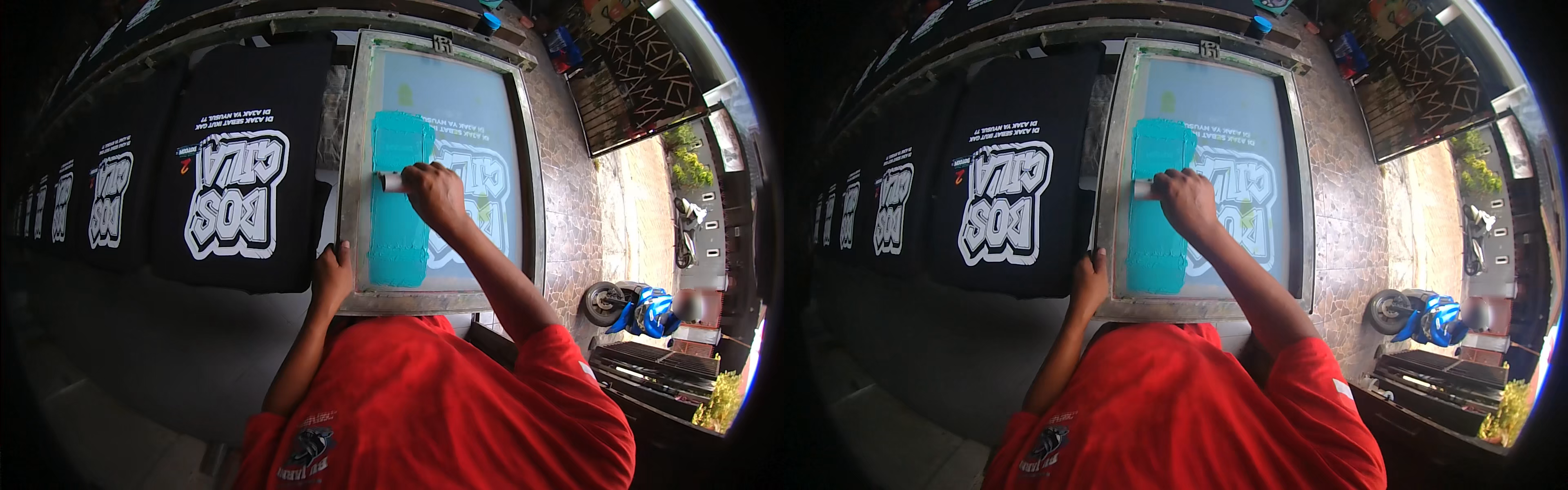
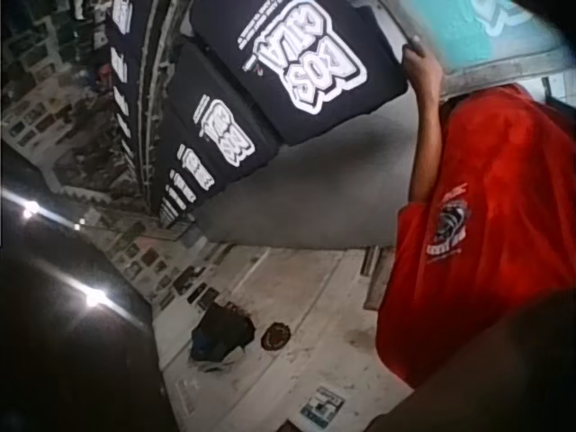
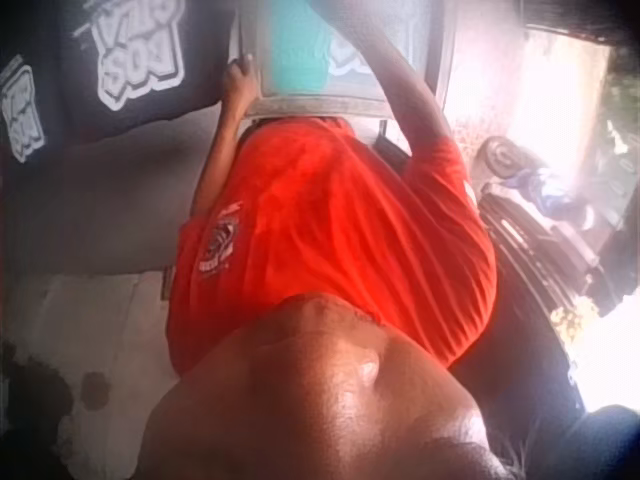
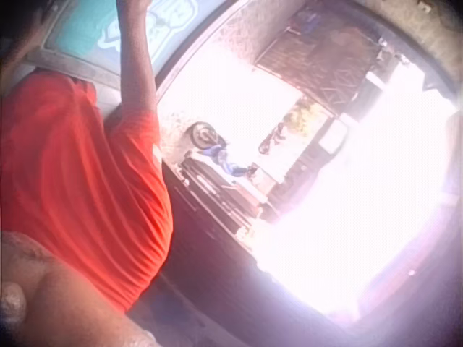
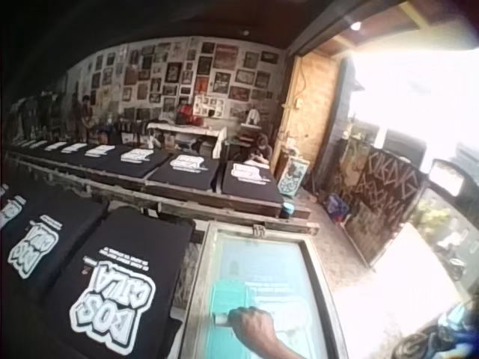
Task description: The person uses a squeegee to apply turquoise ink onto black t-shirts through a screen printing frame, moving the frame along a line of shirts on a long table.
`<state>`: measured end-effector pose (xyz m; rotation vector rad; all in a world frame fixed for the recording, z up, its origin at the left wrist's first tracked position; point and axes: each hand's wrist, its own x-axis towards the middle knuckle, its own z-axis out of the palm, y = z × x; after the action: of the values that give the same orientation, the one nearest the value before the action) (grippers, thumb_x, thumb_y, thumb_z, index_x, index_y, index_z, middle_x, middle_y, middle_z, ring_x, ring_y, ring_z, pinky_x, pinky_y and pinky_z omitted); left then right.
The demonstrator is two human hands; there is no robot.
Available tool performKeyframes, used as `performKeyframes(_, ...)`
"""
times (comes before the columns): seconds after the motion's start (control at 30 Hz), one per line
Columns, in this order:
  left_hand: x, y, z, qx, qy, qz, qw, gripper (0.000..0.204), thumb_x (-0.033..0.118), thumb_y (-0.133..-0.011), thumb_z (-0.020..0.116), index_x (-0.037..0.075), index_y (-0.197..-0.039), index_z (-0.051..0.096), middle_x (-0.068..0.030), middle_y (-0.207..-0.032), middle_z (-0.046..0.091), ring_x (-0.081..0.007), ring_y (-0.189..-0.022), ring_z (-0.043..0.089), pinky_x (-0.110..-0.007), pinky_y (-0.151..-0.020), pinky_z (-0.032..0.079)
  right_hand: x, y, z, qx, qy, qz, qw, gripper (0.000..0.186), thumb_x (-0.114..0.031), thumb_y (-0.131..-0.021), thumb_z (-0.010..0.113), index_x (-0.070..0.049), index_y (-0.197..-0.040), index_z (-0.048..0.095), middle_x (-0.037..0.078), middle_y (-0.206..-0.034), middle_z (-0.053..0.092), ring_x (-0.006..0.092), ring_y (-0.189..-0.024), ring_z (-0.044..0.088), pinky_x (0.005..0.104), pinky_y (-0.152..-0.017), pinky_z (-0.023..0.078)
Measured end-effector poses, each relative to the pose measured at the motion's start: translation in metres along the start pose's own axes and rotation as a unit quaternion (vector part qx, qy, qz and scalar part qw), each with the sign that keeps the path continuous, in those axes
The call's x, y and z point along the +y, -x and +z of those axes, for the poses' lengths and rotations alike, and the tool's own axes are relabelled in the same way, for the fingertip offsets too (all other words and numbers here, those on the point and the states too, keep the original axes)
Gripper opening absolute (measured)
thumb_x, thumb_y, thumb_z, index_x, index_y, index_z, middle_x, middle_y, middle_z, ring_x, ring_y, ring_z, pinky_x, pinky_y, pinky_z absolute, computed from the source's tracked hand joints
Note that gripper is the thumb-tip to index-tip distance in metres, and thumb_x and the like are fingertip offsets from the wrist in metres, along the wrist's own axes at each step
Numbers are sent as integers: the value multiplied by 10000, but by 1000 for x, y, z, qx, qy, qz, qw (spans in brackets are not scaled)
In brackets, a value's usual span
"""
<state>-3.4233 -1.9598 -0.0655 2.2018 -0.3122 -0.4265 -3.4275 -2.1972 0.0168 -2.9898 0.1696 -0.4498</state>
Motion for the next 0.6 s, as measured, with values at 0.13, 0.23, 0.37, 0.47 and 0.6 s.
performKeyframes(0.13, -2, 3, 0, 6, -21, 1, 1000, 438, 343, -983, 457, -49, -836, 585, -276, -765, 626, -458, -750, 618, -498, -671, 475, -4, 35, 39, 69, 18, -4, 997, 165, -141, -746, 620, -102, -906, 630, 37, -931, 637, 243, -880, 608, 376, -768, 481)
performKeyframes(0.23, -4, 6, -1, 6, -24, 1, 1000, 450, 354, -984, 450, -48, -832, 586, -276, -766, 627, -459, -753, 618, -499, -674, 476, 15, -10, 43, 55, 11, 8, 998, 169, -155, -766, 611, -112, -927, 639, 46, -943, 648, 253, -898, 613, 380, -768, 483)
performKeyframes(0.37, 10, 6, -9, -4, -31, -15, 999, 478, 375, -989, 432, -47, -833, 593, -277, -768, 629, -459, -762, 619, -494, -677, 480, 55, -100, 10, -54, 48, 28, 997, 83, -167, -769, 628, -124, -800, 692, 106, -763, 688, 316, -757, 683, 422, -634, 538)
performKeyframes(0.47, 4, 4, -6, 9, -34, -4, 999, 501, 390, -992, 420, -50, -836, 602, -274, -767, 630, -454, -768, 622, -489, -675, 480, 61, -112, -16, -70, 51, 25, 996, 119, -194, -740, 669, -139, -841, 700, 110, -762, 686, 325, -757, 678, 422, -663, 541)
performKeyframes(0.6, 2, 2, -4, 0, -18, -3, 1000, 544, 421, -986, 428, -74, -852, 610, -306, -809, 619, -478, -818, 610, -502, -712, 469, 29, -71, -52, -37, 2, 77, 996, 102, -174, -737, 667, -126, -825, 684, 98, -769, 683, 316, -750, 674, 428, -652, 536)
